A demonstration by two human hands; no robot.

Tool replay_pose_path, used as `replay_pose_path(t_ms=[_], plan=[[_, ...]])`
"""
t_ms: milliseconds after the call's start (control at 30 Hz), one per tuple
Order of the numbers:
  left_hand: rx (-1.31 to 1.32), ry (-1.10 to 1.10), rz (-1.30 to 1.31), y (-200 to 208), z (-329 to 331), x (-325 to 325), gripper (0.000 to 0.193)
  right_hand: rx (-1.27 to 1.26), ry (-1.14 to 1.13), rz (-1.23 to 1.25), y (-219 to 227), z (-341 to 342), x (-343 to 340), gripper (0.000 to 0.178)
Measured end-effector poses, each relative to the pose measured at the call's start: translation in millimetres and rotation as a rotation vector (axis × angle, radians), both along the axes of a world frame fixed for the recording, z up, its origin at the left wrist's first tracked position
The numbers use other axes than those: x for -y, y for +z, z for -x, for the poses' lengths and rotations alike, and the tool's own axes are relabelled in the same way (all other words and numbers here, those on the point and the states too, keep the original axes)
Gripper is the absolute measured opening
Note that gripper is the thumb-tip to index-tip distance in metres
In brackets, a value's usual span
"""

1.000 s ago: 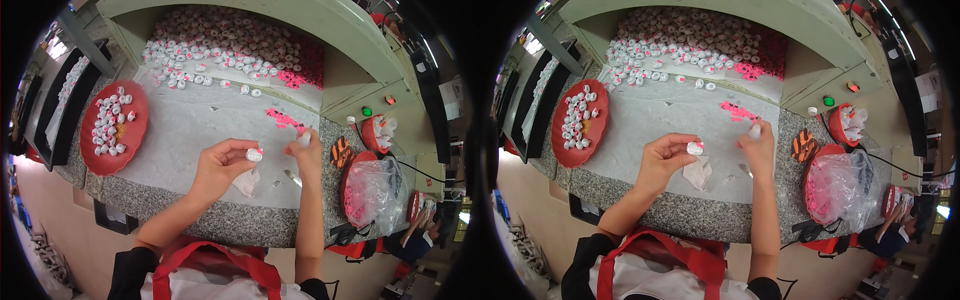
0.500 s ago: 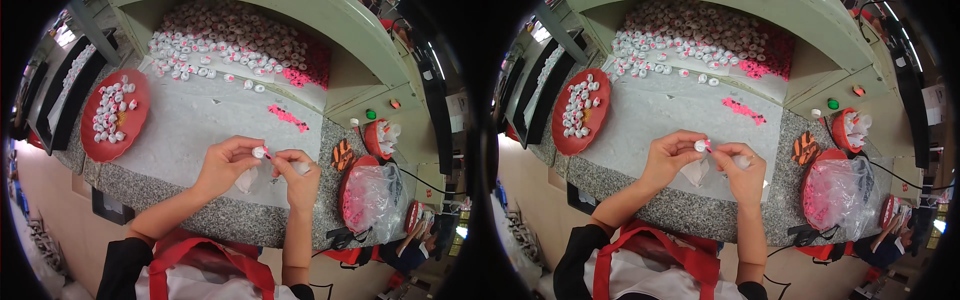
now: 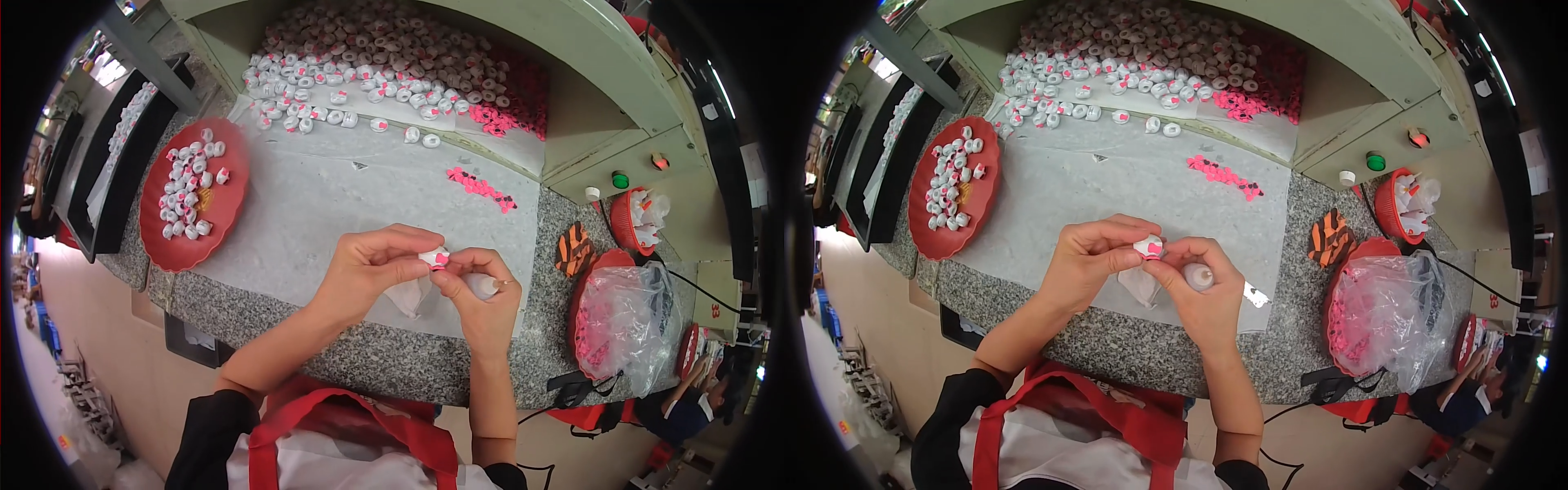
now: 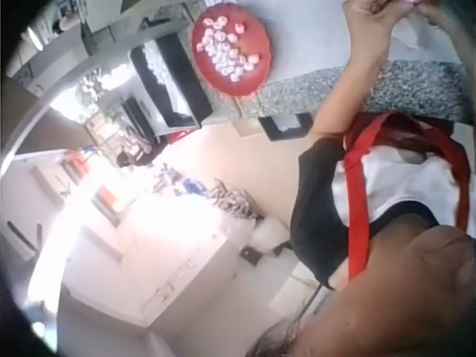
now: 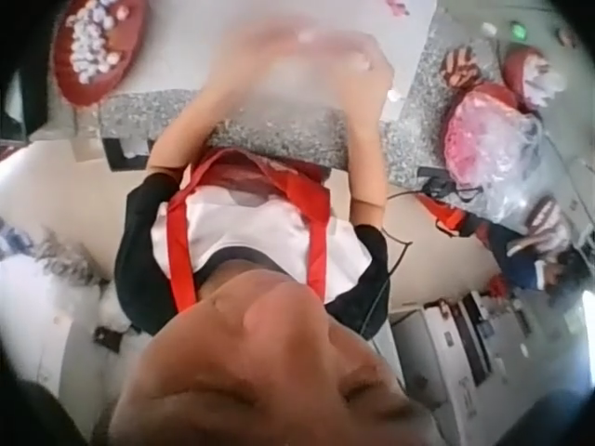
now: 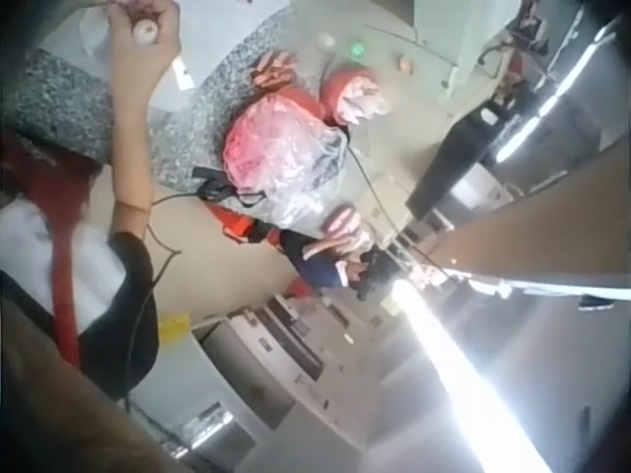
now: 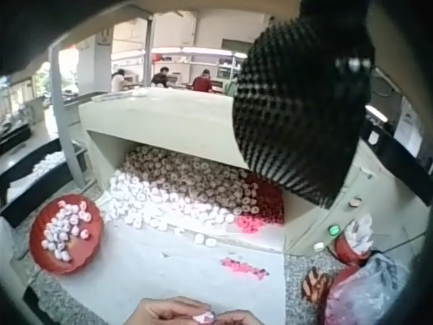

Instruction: Gluing small pink bows onto white plastic toy heads.

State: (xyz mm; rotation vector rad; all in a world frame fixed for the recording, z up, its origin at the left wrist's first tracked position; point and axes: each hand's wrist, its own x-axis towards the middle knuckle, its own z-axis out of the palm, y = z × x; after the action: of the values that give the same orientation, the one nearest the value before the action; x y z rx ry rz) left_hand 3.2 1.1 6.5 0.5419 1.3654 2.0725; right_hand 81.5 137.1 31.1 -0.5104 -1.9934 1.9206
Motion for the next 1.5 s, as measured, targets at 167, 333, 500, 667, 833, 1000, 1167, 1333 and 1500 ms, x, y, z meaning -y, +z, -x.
replay_pose_path(t_ms=[167,333,500,667,833,1000,1167,1333,1500], plan=[[-0.028,0.029,-0.040,-4,-6,-6,0.030,0.030,0.031,-0.032,-4,1,-5,0.018],[-0.128,0.123,0.003,-12,-11,-15,0.025,0.022,0.043,-0.025,-16,6,-9,0.018],[-0.045,0.147,0.078,-14,-11,-15,0.023,0.087,0.025,0.050,-18,9,-7,0.017],[0.046,0.071,-0.026,-3,-9,-9,0.025,-0.058,0.034,0.003,-18,4,-4,0.018],[0.021,0.062,-0.025,-3,-10,-8,0.027,-0.040,0.062,0.066,-11,1,-4,0.017],[-0.043,0.127,-0.012,-6,-14,-11,0.024,-0.036,0.046,0.068,-14,3,-2,0.016],[-0.118,0.164,0.014,-10,-14,-11,0.026,0.017,0.011,0.132,-18,3,1,0.015],[0.029,0.052,-0.028,-4,-7,-8,0.032,-0.002,-0.004,0.148,-15,5,0,0.013],[0.002,0.059,-0.024,-4,-8,-9,0.031,-0.011,0.005,0.127,-15,3,1,0.015]])
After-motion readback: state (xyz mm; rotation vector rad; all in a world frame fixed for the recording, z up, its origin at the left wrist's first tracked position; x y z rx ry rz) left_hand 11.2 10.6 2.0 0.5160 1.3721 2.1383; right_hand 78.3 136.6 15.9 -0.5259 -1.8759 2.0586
